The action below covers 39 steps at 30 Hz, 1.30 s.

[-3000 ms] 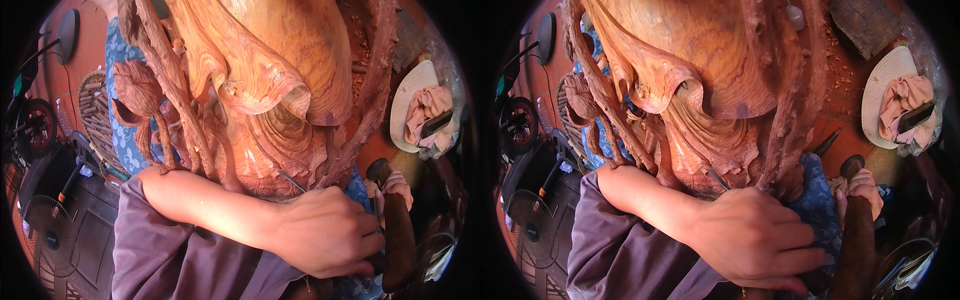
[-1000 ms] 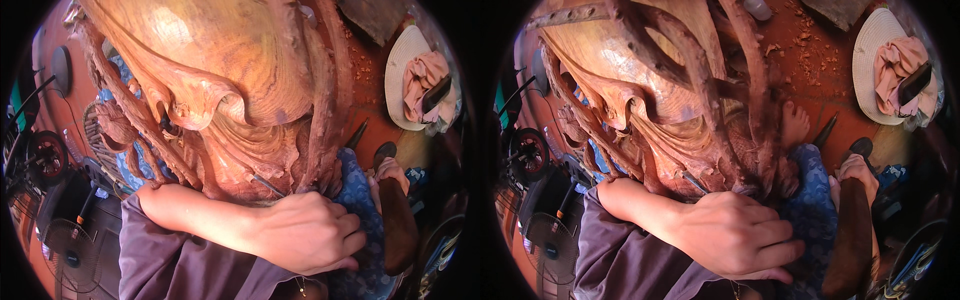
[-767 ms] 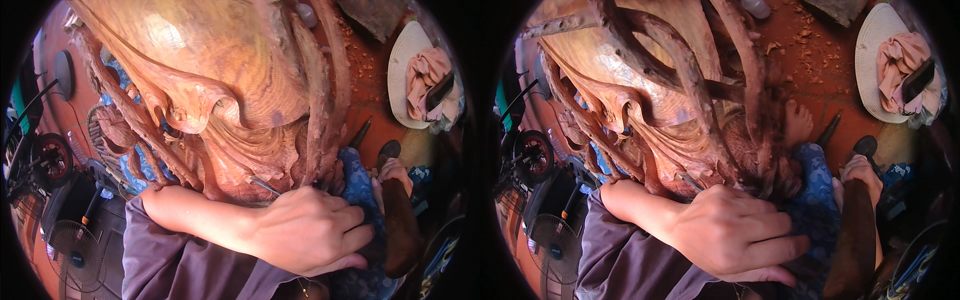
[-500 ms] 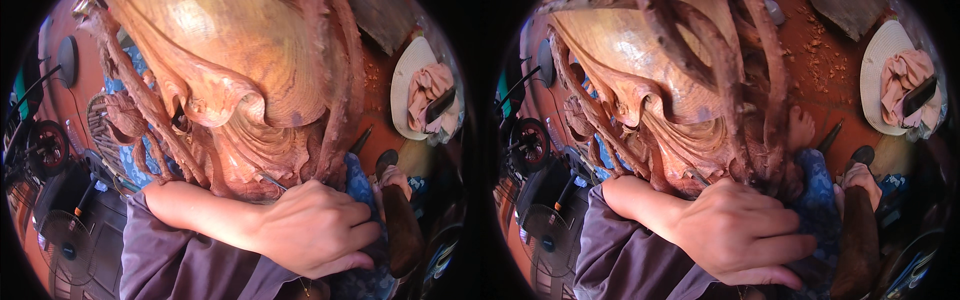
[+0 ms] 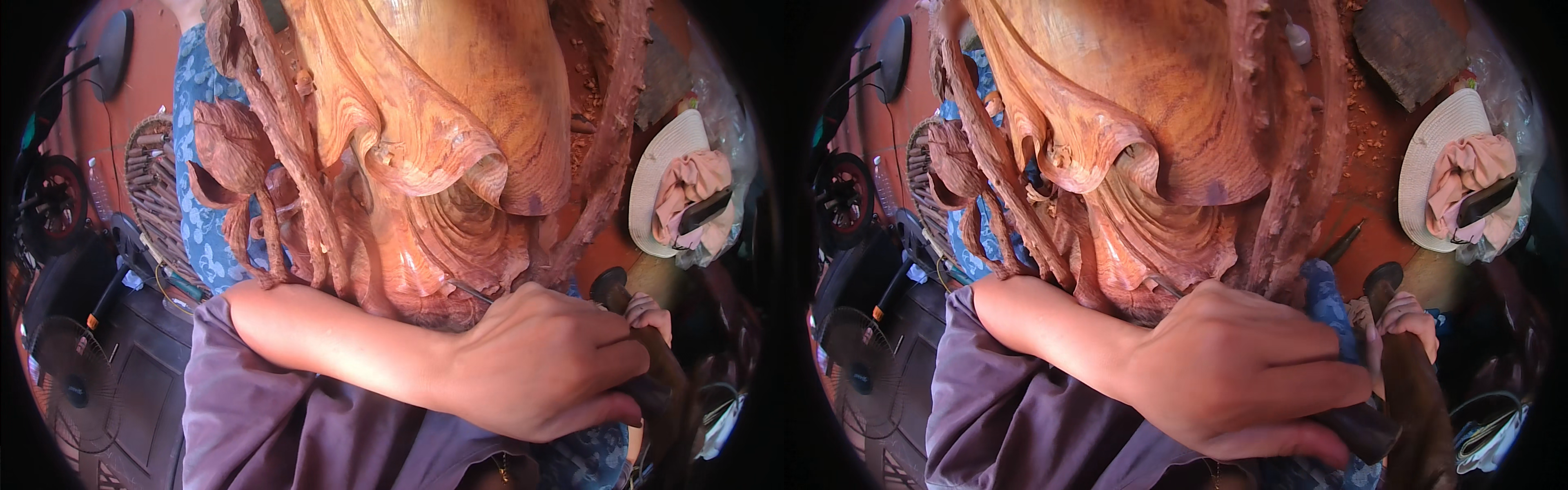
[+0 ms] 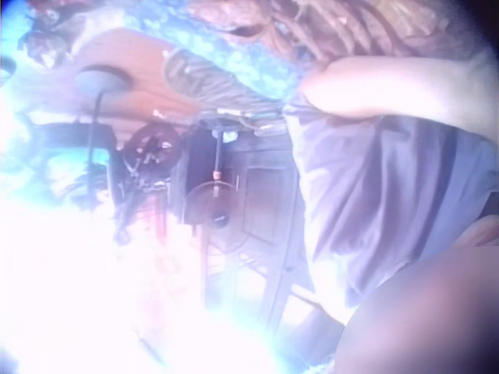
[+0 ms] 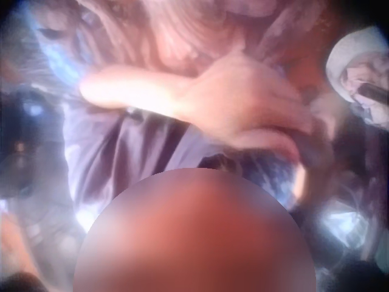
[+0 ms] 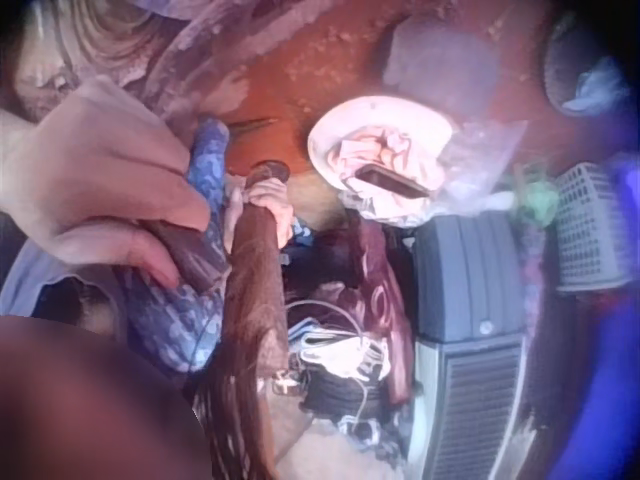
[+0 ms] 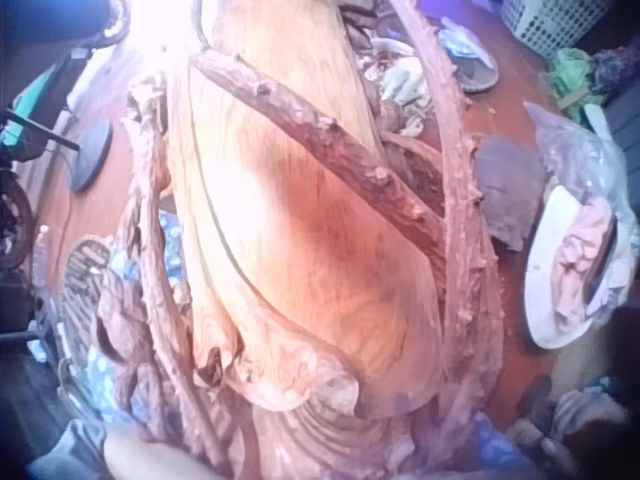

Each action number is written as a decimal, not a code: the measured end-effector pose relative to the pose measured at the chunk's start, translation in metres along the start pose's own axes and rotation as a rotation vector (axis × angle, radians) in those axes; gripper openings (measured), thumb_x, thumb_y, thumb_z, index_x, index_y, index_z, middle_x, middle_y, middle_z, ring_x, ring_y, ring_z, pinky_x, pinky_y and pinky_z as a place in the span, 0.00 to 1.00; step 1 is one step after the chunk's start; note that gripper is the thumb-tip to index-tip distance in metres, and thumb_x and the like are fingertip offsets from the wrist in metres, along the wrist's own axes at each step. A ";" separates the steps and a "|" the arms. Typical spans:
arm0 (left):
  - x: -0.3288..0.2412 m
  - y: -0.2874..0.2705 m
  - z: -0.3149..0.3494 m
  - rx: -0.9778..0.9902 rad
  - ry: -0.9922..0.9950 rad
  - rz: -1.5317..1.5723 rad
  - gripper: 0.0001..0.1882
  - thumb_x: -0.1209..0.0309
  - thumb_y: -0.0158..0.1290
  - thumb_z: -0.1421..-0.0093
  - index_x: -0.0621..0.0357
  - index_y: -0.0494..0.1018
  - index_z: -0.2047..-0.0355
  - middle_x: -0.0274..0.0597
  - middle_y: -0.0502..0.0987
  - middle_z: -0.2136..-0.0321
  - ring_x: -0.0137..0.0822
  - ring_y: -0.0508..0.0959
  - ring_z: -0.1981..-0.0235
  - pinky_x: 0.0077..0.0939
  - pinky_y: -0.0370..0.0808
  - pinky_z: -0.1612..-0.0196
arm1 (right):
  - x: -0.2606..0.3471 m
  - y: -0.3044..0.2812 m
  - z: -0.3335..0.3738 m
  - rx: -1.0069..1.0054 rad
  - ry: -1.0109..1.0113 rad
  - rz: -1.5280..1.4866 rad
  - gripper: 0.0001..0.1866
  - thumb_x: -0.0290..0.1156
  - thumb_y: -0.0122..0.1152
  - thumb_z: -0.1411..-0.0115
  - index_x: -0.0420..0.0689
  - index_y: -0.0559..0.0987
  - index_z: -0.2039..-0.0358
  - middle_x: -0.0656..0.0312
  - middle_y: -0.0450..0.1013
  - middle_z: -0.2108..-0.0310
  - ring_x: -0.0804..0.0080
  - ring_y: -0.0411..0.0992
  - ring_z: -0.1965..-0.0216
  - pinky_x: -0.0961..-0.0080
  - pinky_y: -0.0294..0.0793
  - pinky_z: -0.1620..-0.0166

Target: The person carves a large piece of wood using a chisel and mallet. They repeatedly strike the chisel to shape the wood and occasionally switch to a different chisel from a nearby basket.

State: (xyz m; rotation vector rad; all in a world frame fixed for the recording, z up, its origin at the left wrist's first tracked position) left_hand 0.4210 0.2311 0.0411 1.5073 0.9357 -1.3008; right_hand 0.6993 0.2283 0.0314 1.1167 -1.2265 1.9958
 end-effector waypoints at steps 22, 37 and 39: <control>0.008 0.004 0.006 0.069 0.114 -0.055 0.18 0.56 0.63 0.45 0.58 0.79 0.65 0.34 0.69 0.80 0.34 0.72 0.82 0.28 0.67 0.81 | -0.017 0.015 0.019 -0.026 0.002 0.029 0.18 0.07 0.59 0.59 0.43 0.67 0.72 0.60 0.68 0.77 0.68 0.67 0.73 0.63 0.68 0.55; 0.002 0.022 0.004 0.222 0.338 -0.107 0.17 0.57 0.57 0.46 0.59 0.73 0.70 0.41 0.70 0.75 0.40 0.75 0.75 0.34 0.72 0.77 | -0.026 0.012 0.016 0.067 0.052 0.010 0.21 0.06 0.60 0.59 0.44 0.67 0.69 0.61 0.68 0.75 0.72 0.67 0.72 0.71 0.67 0.55; 0.003 0.015 0.007 0.295 0.205 -0.047 0.17 0.57 0.58 0.46 0.59 0.73 0.69 0.42 0.71 0.74 0.41 0.75 0.76 0.35 0.72 0.77 | -0.024 0.010 0.016 0.087 0.110 0.004 0.21 0.07 0.60 0.58 0.44 0.67 0.68 0.62 0.68 0.75 0.72 0.67 0.71 0.71 0.67 0.53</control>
Point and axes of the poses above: each hand's wrist, its own z-axis away from the middle knuckle, its own y-axis out of the palm, x = y × z, the point moved 1 cm from there along -z, towards the middle knuckle
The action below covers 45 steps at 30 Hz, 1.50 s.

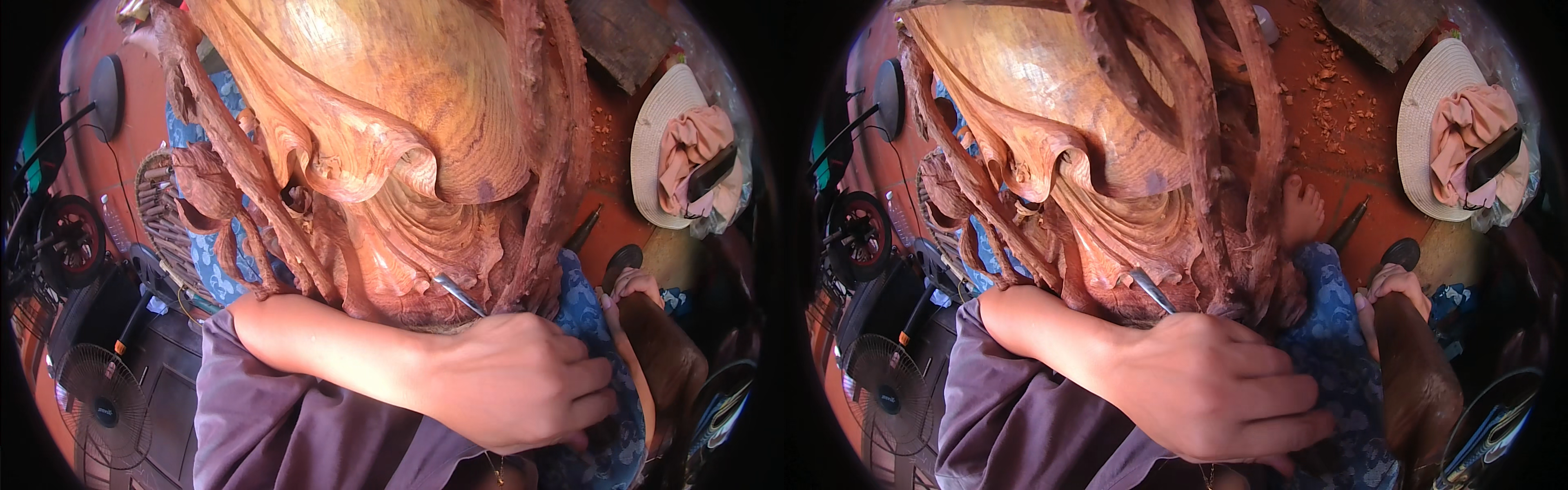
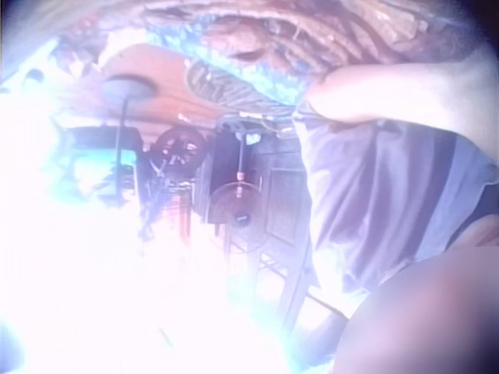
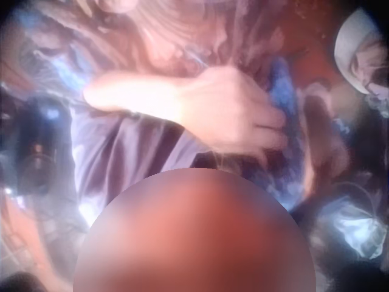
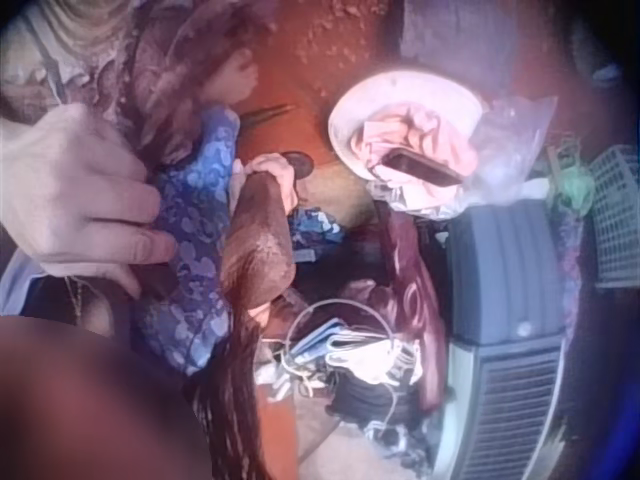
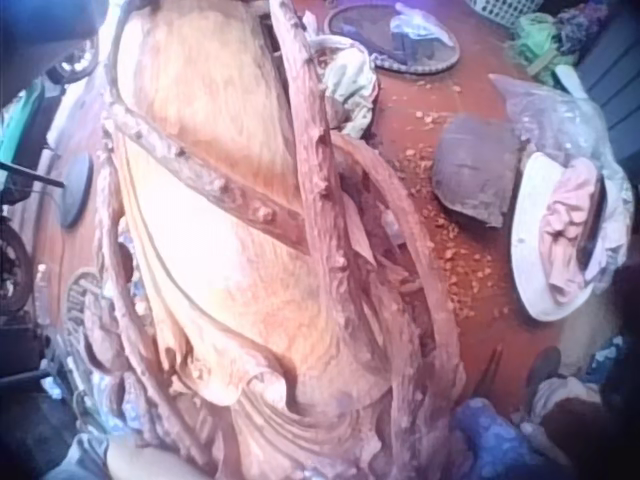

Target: The person carves a large piece of wood using a chisel and mallet. They repeatedly strike the chisel to shape the wood and occasionally switch to a different chisel from a nearby basket.

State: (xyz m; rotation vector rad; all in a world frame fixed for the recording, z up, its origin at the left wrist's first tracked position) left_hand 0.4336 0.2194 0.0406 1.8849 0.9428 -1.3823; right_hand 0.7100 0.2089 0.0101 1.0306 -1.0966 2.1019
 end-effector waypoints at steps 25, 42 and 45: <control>-0.001 -0.016 -0.002 -0.268 -0.203 0.008 0.16 0.56 0.59 0.45 0.55 0.72 0.70 0.39 0.68 0.77 0.43 0.76 0.76 0.37 0.70 0.77 | 0.026 -0.008 -0.009 -0.067 -0.119 0.165 0.18 0.08 0.59 0.55 0.42 0.66 0.67 0.60 0.67 0.75 0.71 0.66 0.71 0.67 0.67 0.53; 0.006 -0.011 -0.001 -0.253 -0.126 -0.061 0.19 0.55 0.62 0.45 0.57 0.79 0.62 0.34 0.66 0.79 0.35 0.72 0.82 0.28 0.67 0.80 | 0.004 -0.003 0.002 -0.165 -0.252 0.006 0.18 0.08 0.58 0.55 0.44 0.67 0.68 0.61 0.67 0.77 0.70 0.65 0.74 0.63 0.67 0.58; 0.007 -0.012 0.002 -0.240 -0.144 -0.072 0.18 0.56 0.62 0.45 0.58 0.80 0.63 0.34 0.66 0.80 0.35 0.72 0.82 0.28 0.67 0.80 | -0.007 0.008 0.004 -0.171 -0.101 0.129 0.18 0.08 0.57 0.55 0.44 0.67 0.69 0.61 0.66 0.77 0.69 0.66 0.74 0.62 0.68 0.57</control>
Point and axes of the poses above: each hand's wrist, its own z-axis away from the middle knuckle, its own y-axis out of the palm, x = y × z, the point moved 1 cm from there along -z, towards the middle knuckle
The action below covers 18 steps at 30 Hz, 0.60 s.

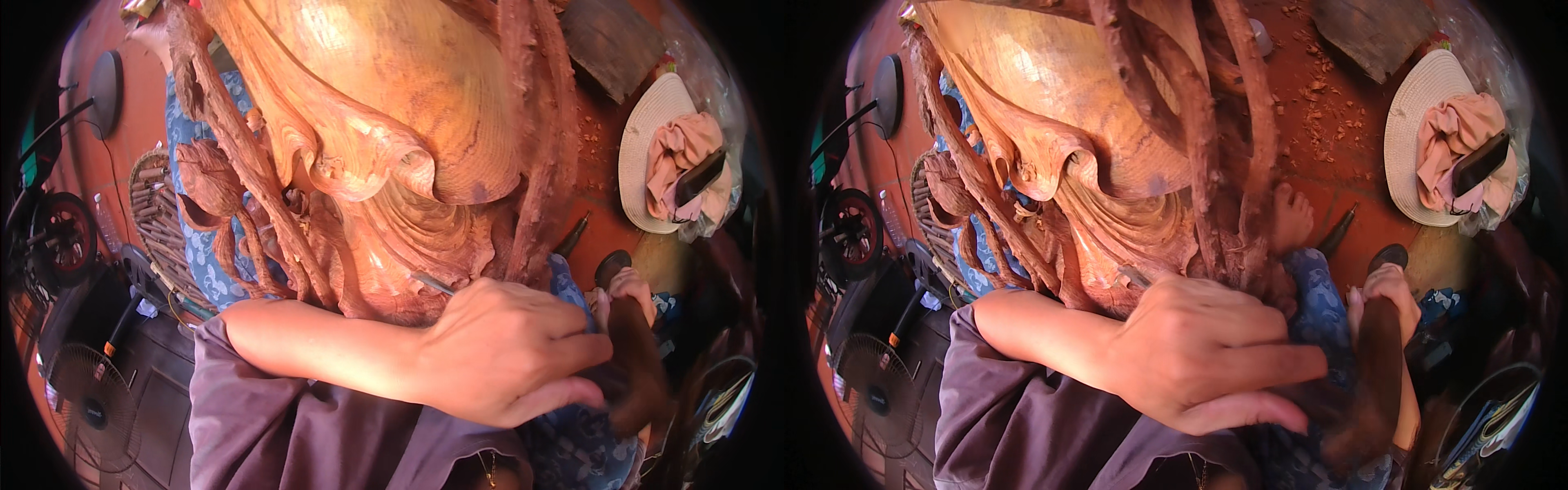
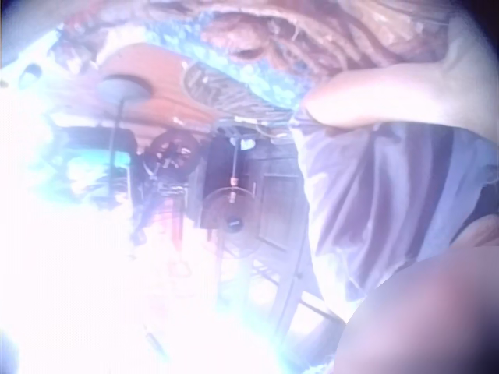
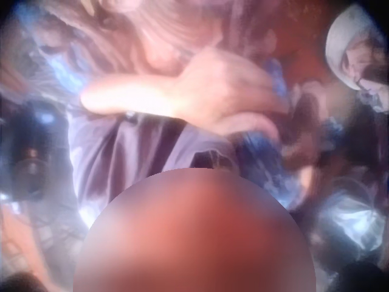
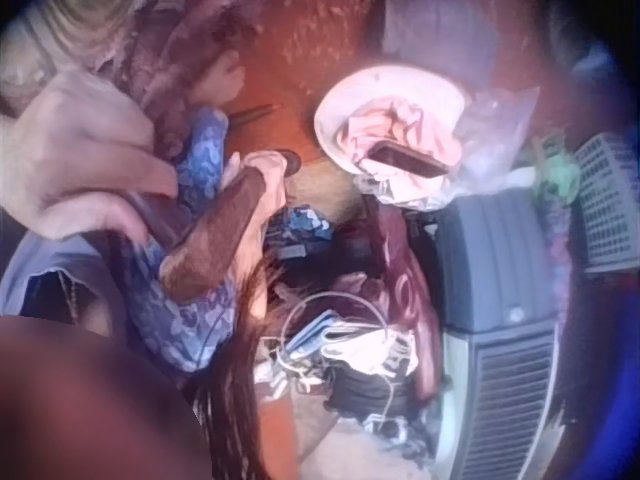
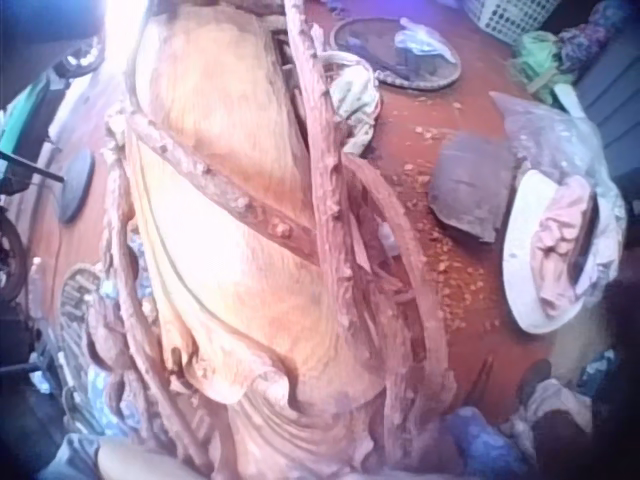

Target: The person carves a large piece of wood using a chisel and mallet. They repeatedly strike the chisel to shape the wood and occasionally switch to a different chisel from a nearby basket.

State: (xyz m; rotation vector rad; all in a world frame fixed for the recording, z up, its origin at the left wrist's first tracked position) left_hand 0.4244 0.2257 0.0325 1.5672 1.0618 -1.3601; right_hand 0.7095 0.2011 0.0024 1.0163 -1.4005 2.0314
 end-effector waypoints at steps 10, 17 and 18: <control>-0.002 -0.002 0.002 0.202 0.105 -0.094 0.17 0.56 0.59 0.43 0.58 0.79 0.64 0.35 0.71 0.76 0.34 0.73 0.82 0.27 0.70 0.80 | 0.002 -0.002 -0.001 0.067 -0.060 -0.166 0.19 0.06 0.57 0.55 0.43 0.65 0.69 0.60 0.68 0.75 0.67 0.68 0.73 0.64 0.68 0.55; -0.011 0.015 -0.003 0.270 0.160 0.102 0.16 0.59 0.56 0.48 0.61 0.70 0.71 0.43 0.71 0.75 0.41 0.76 0.74 0.31 0.74 0.73 | 0.001 -0.005 -0.003 0.065 0.006 -0.099 0.20 0.07 0.60 0.58 0.43 0.66 0.70 0.61 0.68 0.76 0.70 0.68 0.72 0.66 0.68 0.53; -0.012 0.017 -0.001 0.285 0.153 0.093 0.16 0.60 0.56 0.47 0.61 0.70 0.71 0.43 0.71 0.76 0.41 0.76 0.74 0.31 0.74 0.73 | 0.000 -0.002 -0.002 0.063 0.013 -0.100 0.20 0.07 0.61 0.59 0.43 0.67 0.71 0.61 0.68 0.76 0.70 0.68 0.72 0.66 0.68 0.53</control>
Point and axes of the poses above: each hand's wrist, its own z-axis away from the middle knuckle, its own y-axis out of the palm, x = y × z, the point moved 1 cm from there along -z, towards the middle knuckle
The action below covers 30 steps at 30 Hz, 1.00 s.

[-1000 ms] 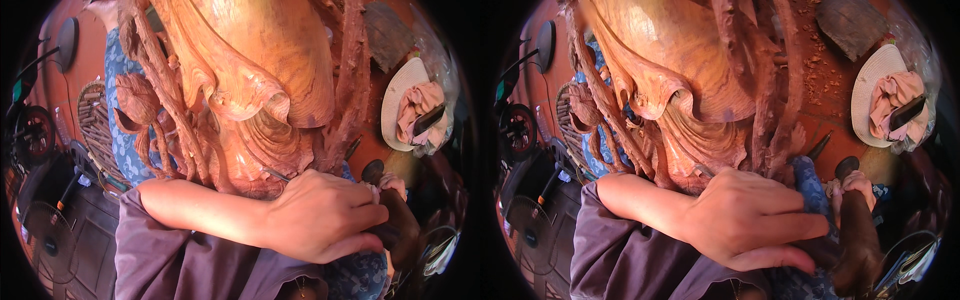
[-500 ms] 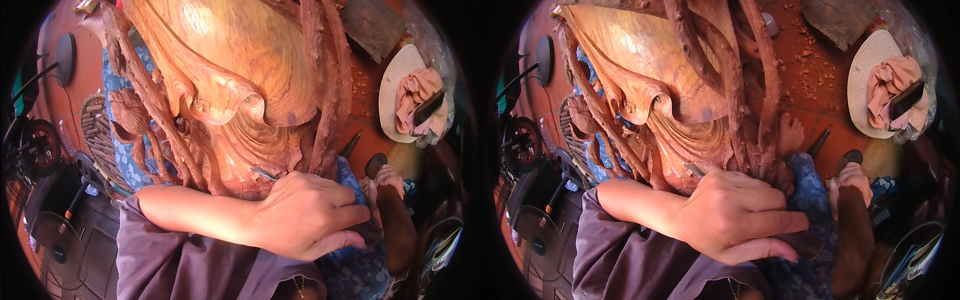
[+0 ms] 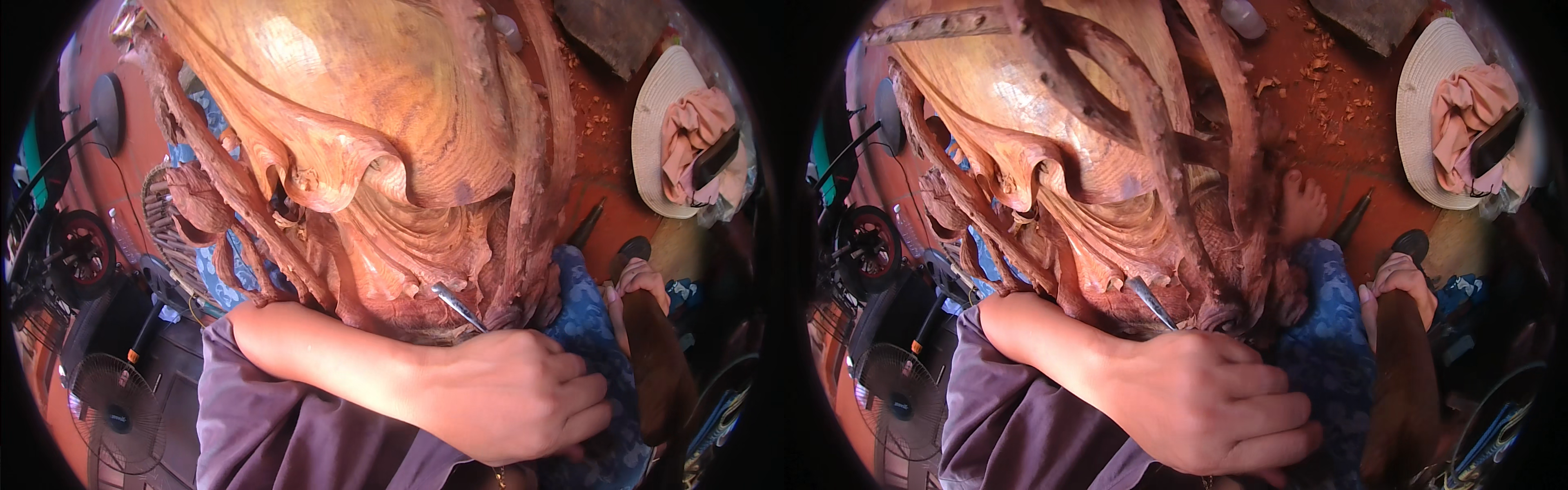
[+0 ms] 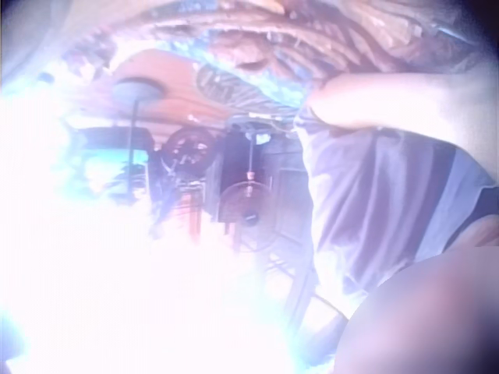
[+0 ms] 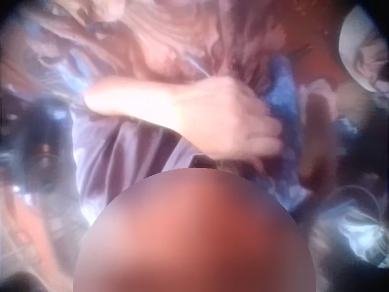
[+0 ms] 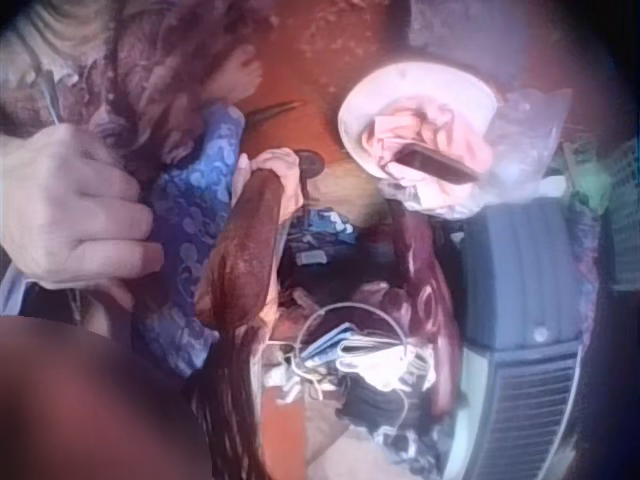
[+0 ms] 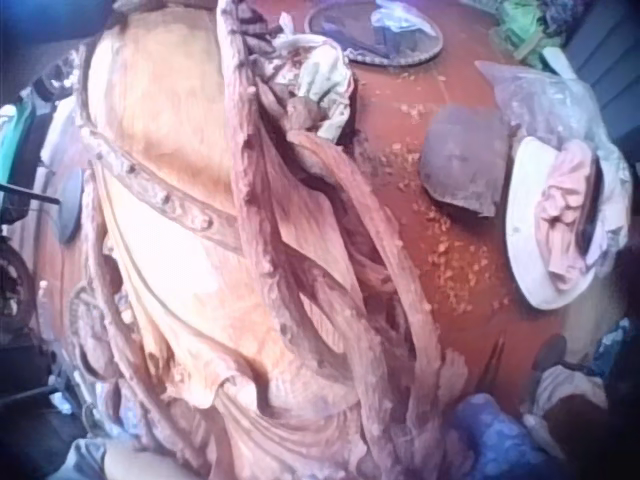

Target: The person carves a large piece of wood using a chisel and mallet. They repeatedly strike the chisel to shape the wood and occasionally switch to a different chisel from a nearby basket.

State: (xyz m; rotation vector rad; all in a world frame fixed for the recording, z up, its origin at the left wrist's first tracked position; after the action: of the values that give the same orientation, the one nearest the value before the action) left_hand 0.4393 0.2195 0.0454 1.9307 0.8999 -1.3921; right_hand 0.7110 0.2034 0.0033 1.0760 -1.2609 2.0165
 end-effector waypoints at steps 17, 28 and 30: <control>0.003 -0.009 0.001 0.179 -0.248 -0.020 0.16 0.59 0.55 0.42 0.60 0.69 0.72 0.44 0.71 0.79 0.42 0.77 0.78 0.35 0.74 0.79 | -0.008 0.003 0.010 -0.003 0.070 -0.036 0.18 0.11 0.63 0.62 0.43 0.69 0.72 0.60 0.69 0.77 0.68 0.69 0.72 0.66 0.70 0.52; 0.008 -0.011 0.003 0.177 -0.262 -0.020 0.17 0.56 0.55 0.38 0.59 0.73 0.64 0.37 0.69 0.78 0.35 0.74 0.81 0.29 0.70 0.82 | -0.009 0.010 0.004 -0.029 -0.164 0.050 0.16 0.13 0.65 0.59 0.43 0.68 0.74 0.60 0.69 0.79 0.65 0.68 0.76 0.63 0.71 0.57; 0.008 -0.014 0.001 0.158 -0.276 -0.032 0.17 0.56 0.55 0.38 0.59 0.73 0.64 0.37 0.69 0.78 0.35 0.74 0.81 0.29 0.69 0.83 | -0.010 0.010 0.004 -0.033 -0.192 0.137 0.15 0.13 0.65 0.58 0.43 0.68 0.76 0.59 0.68 0.80 0.64 0.67 0.78 0.63 0.71 0.59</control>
State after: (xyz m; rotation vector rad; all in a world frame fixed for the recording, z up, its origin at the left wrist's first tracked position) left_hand 0.4296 0.2282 0.0370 1.7817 0.7105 -1.7432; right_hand 0.7099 0.1956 -0.0092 1.2208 -1.4970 2.0219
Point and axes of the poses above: each hand's wrist, its own z-axis away from the middle knuckle, its own y-axis out of the palm, x = y × z, the point moved 1 cm from there along -z, towards the middle knuckle
